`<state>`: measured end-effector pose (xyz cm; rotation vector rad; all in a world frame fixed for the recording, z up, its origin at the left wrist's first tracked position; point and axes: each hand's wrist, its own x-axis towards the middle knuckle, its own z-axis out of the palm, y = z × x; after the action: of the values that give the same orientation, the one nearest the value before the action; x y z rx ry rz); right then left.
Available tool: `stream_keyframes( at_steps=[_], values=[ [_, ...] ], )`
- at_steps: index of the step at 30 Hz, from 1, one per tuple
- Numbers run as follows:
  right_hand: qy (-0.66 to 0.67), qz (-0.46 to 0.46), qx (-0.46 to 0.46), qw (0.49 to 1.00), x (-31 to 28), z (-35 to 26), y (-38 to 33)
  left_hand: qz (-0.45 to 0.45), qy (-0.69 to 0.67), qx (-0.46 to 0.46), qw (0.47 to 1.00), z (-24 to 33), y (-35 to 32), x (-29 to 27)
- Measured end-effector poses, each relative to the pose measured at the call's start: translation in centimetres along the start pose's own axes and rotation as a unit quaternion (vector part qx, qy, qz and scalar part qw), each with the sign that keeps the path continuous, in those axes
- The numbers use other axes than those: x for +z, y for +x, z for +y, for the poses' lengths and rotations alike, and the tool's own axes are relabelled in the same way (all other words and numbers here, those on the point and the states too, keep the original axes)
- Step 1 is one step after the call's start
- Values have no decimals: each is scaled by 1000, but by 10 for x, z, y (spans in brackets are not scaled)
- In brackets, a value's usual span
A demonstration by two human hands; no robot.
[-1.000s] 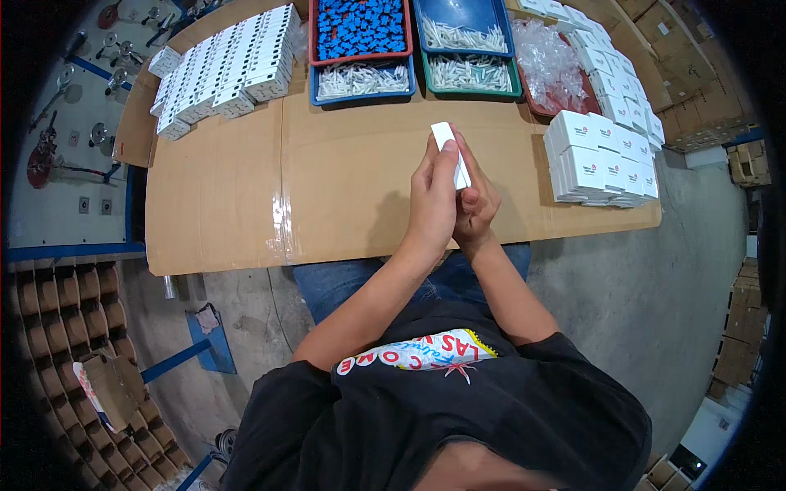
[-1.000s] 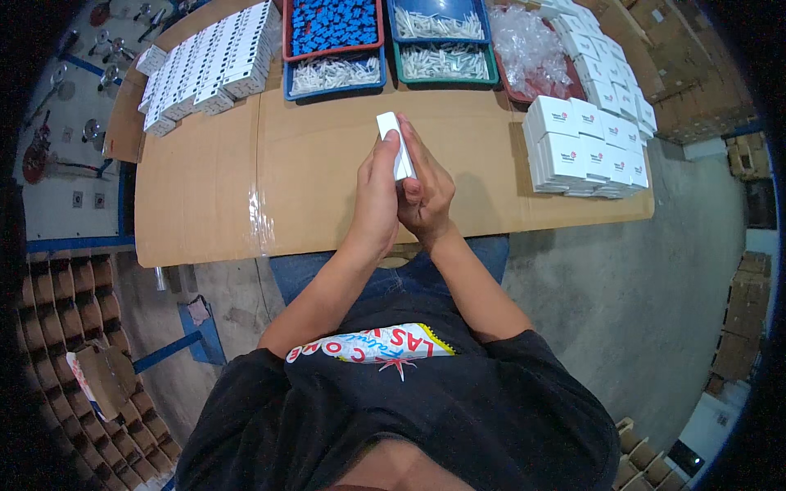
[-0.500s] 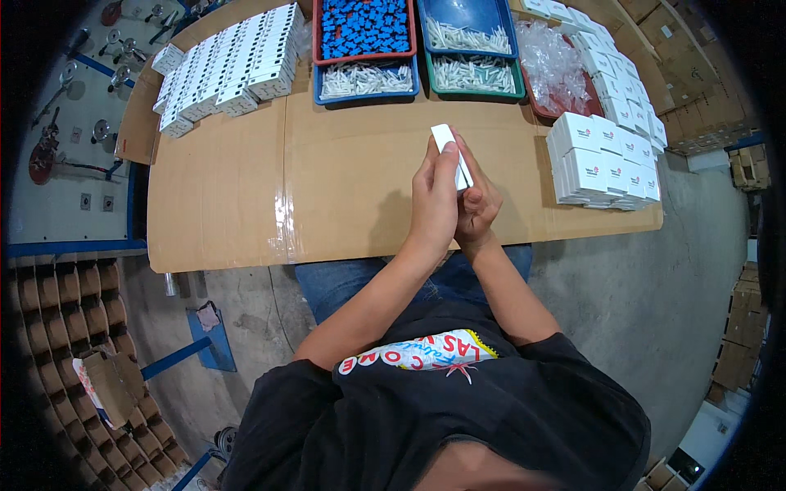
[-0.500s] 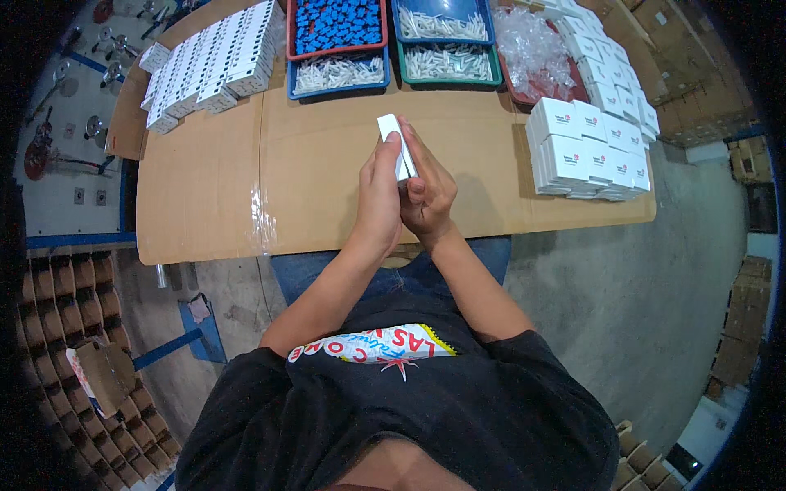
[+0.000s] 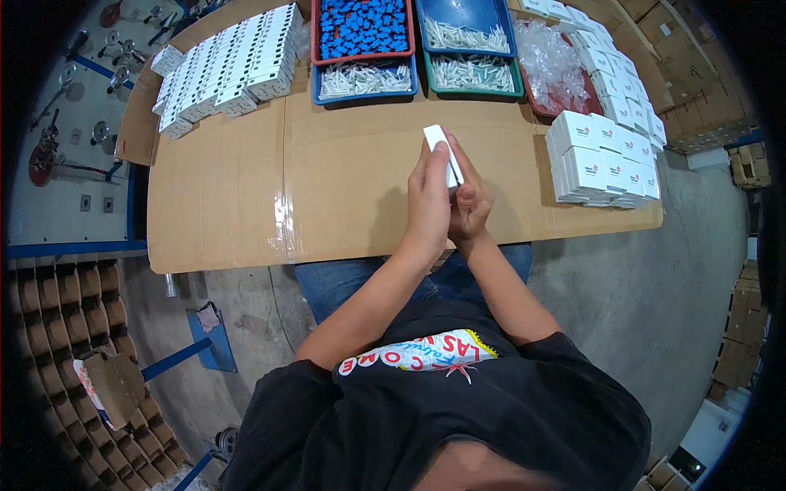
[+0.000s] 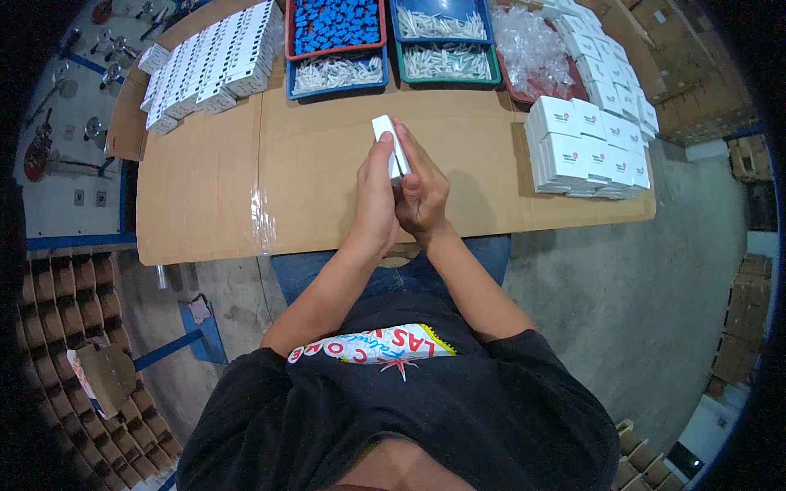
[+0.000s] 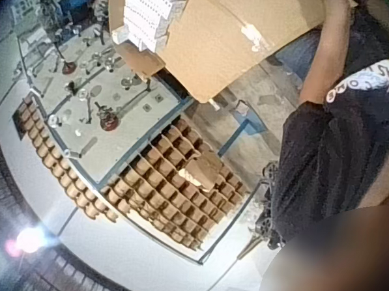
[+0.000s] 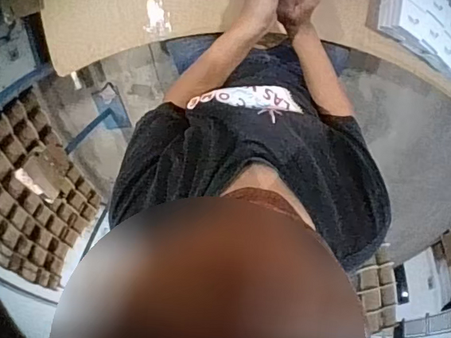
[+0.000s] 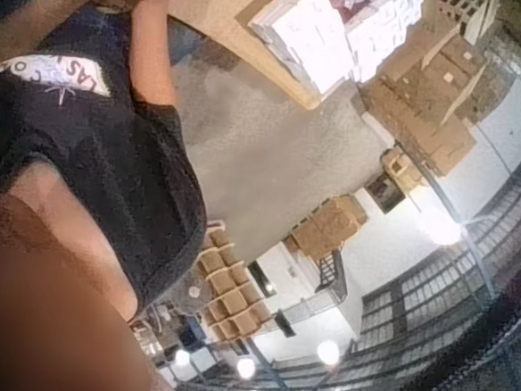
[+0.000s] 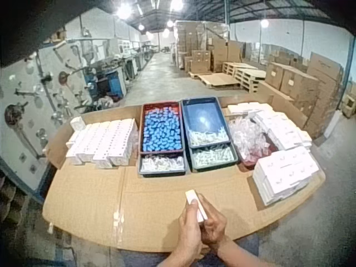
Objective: Assemble a small electronic component kit including circuit boards, spacers, and casing parts.
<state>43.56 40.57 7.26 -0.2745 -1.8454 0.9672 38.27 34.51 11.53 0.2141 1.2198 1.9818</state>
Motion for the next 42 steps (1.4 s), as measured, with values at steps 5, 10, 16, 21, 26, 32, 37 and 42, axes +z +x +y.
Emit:
stream_keyframes(
  at_steps=[5,10,16,21,26,32,37,42],
  values=[
    [44,-38,15,998,-2,18,-4,15,-68,-119,990,4,10,-17],
    [102,5,284,953,-13,17,-1,7,-29,-118,993,3,18,-36],
    [229,1,348,909,-21,18,5,10,19,-59,998,8,13,-31],
    [203,-86,304,927,-18,-4,11,-57,27,20,998,1,11,-29],
    [221,-114,309,918,-19,-10,13,-60,-7,28,998,-8,16,-32],
    [71,-138,129,980,-25,2,8,-102,-1,-265,959,10,12,-31],
    [20,-118,55,991,-20,7,5,-50,-25,-186,981,9,-6,-7],
    [-4,-120,38,992,-15,8,1,23,-64,-91,993,-5,-4,-4]
  ],
)
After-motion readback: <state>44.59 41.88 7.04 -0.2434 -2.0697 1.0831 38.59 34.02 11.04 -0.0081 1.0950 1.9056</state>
